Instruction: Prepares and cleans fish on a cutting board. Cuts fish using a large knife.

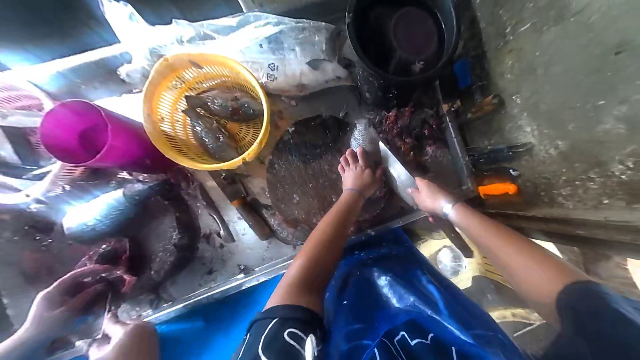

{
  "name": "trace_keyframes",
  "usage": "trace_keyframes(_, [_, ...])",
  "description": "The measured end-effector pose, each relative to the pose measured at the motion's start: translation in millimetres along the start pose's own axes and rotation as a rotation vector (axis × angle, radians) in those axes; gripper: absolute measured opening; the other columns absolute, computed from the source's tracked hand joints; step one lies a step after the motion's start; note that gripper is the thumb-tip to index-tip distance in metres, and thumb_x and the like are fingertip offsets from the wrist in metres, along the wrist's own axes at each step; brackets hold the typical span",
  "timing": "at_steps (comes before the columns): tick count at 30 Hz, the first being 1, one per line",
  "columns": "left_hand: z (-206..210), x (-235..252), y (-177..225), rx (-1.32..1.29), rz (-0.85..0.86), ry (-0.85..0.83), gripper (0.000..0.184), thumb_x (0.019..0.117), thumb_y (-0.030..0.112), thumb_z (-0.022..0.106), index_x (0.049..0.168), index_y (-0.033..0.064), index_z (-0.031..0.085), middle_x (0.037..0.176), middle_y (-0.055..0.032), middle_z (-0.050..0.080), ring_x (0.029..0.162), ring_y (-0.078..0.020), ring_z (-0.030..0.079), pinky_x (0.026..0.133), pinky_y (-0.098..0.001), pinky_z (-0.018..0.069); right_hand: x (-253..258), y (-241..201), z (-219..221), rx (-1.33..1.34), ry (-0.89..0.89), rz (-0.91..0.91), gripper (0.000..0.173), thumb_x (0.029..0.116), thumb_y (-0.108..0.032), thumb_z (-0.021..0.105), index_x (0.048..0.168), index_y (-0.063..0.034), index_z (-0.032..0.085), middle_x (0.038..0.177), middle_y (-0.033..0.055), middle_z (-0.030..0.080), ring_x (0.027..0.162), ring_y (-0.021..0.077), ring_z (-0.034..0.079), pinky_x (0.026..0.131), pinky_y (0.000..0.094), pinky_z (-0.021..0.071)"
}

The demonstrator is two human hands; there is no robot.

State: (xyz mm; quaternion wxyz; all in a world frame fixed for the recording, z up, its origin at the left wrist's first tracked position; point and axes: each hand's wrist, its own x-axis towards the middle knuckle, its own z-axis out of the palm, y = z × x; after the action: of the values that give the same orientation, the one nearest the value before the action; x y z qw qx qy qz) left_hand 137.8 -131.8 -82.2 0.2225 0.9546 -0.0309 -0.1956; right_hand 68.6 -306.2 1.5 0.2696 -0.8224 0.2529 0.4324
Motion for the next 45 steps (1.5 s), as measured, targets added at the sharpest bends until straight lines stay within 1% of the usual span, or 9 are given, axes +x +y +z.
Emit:
trace_keyframes(9, [7.1,-15.9,-3.8,-0.023,-0.043,0.110,0.100,0.0843,0.073,0.063,0.161,0.0170,0.031,0.165,-0.0226,0.028,0.147,-0.0439,0.033,0.111,-0.0653,0.0325,-8.1,20.9,-79.3,-0.197,-0.323,-0.002,0.042,0.1095,-0.045,0.046,0.139,-0.0159,0.050,0.071,0.0112,0.054,0.046,0.0187,0.051,0.044,0.0359,0.0498])
trace_keyframes(13, [7.9,-25.0,15.6,-0.326,-0.316,0.178,0.117,0.0712,0.062,0.083,0.161,0.0153,0.024,0.138,-0.0208,0.059,0.126,-0.0401,0.058,0.100,-0.0651,0.0453,-30.8,92.5,-108.7,0.269,-0.402,-0.086,0.050,0.1076,-0.020,0.053,0.154,-0.0243,0.036,0.077,0.0071,0.058,0.049,0.0124,0.053,0.044,0.0274,0.0499])
trace_keyframes(16, [-2.9,-24.4,27.4,-0.456,-0.406,0.092,0.116,0.0710,0.042,0.089,0.162,0.0277,0.017,0.110,-0.0191,0.073,0.098,-0.0397,0.072,0.080,-0.0629,0.0566,-26.1,119.0,-79.7,0.296,-0.114,-0.260,0.063,0.1043,-0.011,0.056,0.161,-0.0198,0.030,0.087,0.0068,0.065,0.055,0.0130,0.058,0.051,0.0289,0.0531])
trace_keyframes(19, [-9.4,-24.0,15.5,-0.685,-0.370,0.044,0.110,0.0727,0.027,0.091,0.160,0.0230,0.025,0.122,-0.0246,0.068,0.105,-0.0421,0.069,0.087,-0.0627,0.0563,-2.3,117.1,-56.1,-0.146,0.235,-0.392,0.060,0.1010,-0.013,0.059,0.158,-0.0284,0.045,0.133,0.0142,0.068,0.114,0.0324,0.069,0.100,0.0549,0.0533])
trace_keyframes(21, [-6.3,-27.8,-4.9,-0.954,-0.383,0.001,0.098,0.0756,0.026,0.090,0.155,0.0126,0.033,0.130,-0.0234,0.062,0.113,-0.0360,0.066,0.093,-0.0560,0.0567,9.0,115.7,-49.3,-0.396,0.296,-0.465,0.062,0.1020,-0.014,0.053,0.157,-0.0412,0.042,0.123,0.0194,0.072,0.112,0.0411,0.069,0.097,0.0638,0.0513])
trace_keyframes(26, [-23.2,-49.2,-37.2,-1.238,-0.487,-0.105,0.073,0.0923,0.035,0.076,0.152,0.0175,0.038,0.109,-0.0192,0.069,0.081,-0.0279,0.069,0.065,-0.0427,0.0590,7.4,103.5,-54.4,-0.743,0.332,-0.525,0.068,0.1037,-0.015,0.047,0.158,-0.0519,0.032,0.110,0.0180,0.069,0.090,0.0387,0.070,0.077,0.0575,0.0561])
trace_keyframes(36, [-46.4,-38.2,-73.5,-0.998,-0.336,-0.135,0.058,0.0970,0.036,0.072,0.145,0.0135,0.048,0.109,-0.0177,0.070,0.078,-0.0263,0.069,0.062,-0.0411,0.0586,31.4,42.5,-48.6,-0.899,0.312,-0.888,0.072,0.1005,-0.007,0.054,0.160,-0.0431,0.035,0.109,0.0255,0.067,0.087,0.0440,0.069,0.073,0.0581,0.0560])
trace_keyframes(40, [-46.0,-32.0,-76.0,-0.602,-0.114,-0.018,0.059,0.0863,0.029,0.083,0.137,0.0098,0.058,0.117,-0.0161,0.071,0.103,-0.0288,0.071,0.092,-0.0538,0.0585,-16.9,-22.6,-79.9,-1.107,0.090,-0.693,0.069,0.1035,-0.007,0.052,0.161,-0.0400,0.033,0.119,0.0262,0.066,0.101,0.0474,0.067,0.082,0.0622,0.0545])
trace_keyframes(45, [-22.5,-67.7,-57.1,-0.145,-0.014,0.255,0.065,0.0859,0.039,0.082,0.142,0.0183,0.056,0.113,-0.0146,0.074,0.098,-0.0374,0.073,0.083,-0.0636,0.0573,-84.8,-78.4,-73.9,-1.241,0.180,-0.509,0.023,0.0994,-0.005,0.056,0.116,-0.0106,0.071,0.098,0.0193,0.070,0.096,0.0423,0.068,0.074,0.0593,0.0535])
